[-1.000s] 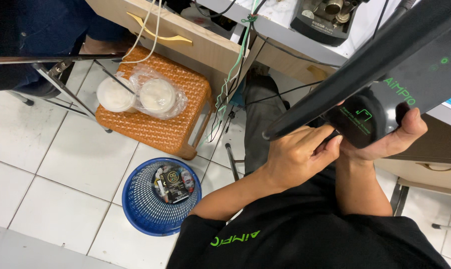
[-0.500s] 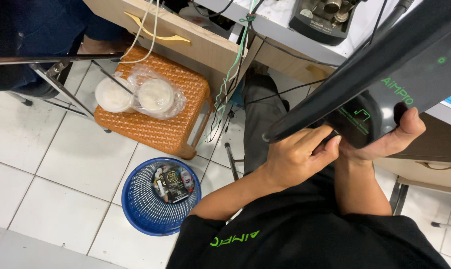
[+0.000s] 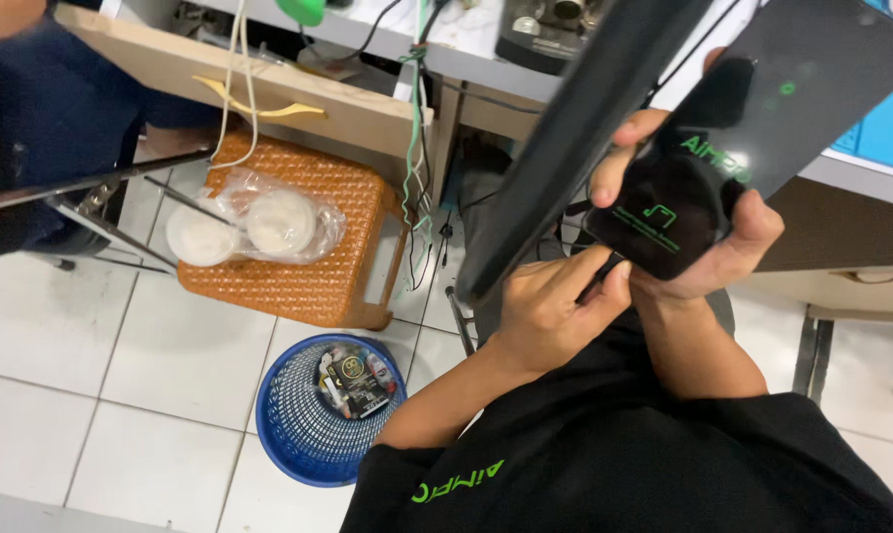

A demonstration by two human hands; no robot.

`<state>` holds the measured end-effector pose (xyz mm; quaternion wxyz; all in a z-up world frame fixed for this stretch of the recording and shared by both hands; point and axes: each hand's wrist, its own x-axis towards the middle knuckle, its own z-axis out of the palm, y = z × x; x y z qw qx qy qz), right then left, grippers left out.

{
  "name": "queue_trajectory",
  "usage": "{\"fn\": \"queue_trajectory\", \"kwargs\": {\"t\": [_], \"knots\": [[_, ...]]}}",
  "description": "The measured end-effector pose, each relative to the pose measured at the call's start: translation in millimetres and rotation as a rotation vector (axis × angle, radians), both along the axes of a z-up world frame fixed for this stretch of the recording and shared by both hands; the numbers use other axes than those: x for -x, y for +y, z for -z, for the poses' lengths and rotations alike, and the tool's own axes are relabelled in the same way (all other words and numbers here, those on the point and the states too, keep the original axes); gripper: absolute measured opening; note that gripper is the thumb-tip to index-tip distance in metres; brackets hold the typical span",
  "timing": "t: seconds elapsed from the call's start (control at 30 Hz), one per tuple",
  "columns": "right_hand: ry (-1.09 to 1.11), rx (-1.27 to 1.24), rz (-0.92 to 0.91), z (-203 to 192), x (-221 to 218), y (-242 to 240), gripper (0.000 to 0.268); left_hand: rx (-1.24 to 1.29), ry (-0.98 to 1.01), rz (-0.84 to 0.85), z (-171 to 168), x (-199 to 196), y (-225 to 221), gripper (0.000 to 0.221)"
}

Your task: The person disassembles a smartphone, removes the battery, and connects a charging cable to test the device. They then reassemble the phone by reconnecting internal components and applying adhesive to the frame.

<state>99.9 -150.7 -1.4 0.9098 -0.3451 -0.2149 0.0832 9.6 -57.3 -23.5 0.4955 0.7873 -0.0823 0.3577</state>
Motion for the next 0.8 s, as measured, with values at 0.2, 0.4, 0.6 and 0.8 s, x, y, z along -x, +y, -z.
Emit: {"fn": "queue_trajectory", "kwargs": {"t": [0.2,0.4,0.6,0.8], "knots": [[0.031,-0.066,-0.079,0.5,-11.9,-18.8,0.097,-0.004,-0.023,-0.023,1.5,-6.6,-16.6,0.011],[0.019,-0.062,-0.037,-0.7,-23.4,-44.7,0.091,-0.095,0.073,0.049,-0.7,-4.9,-25.9,0.006],[0.010,-0.145,-0.044,-1.1,-39.8,-74.5,0.089,-0.199,0.258,0.042,24.8,0.9,-29.3,0.009],[0.010,-0.305,-0.115,-8.5,-48.3,-100.3,0.093,-0.512,0.990,0.010,86.0,-9.2,-6.3,0.017]]}}
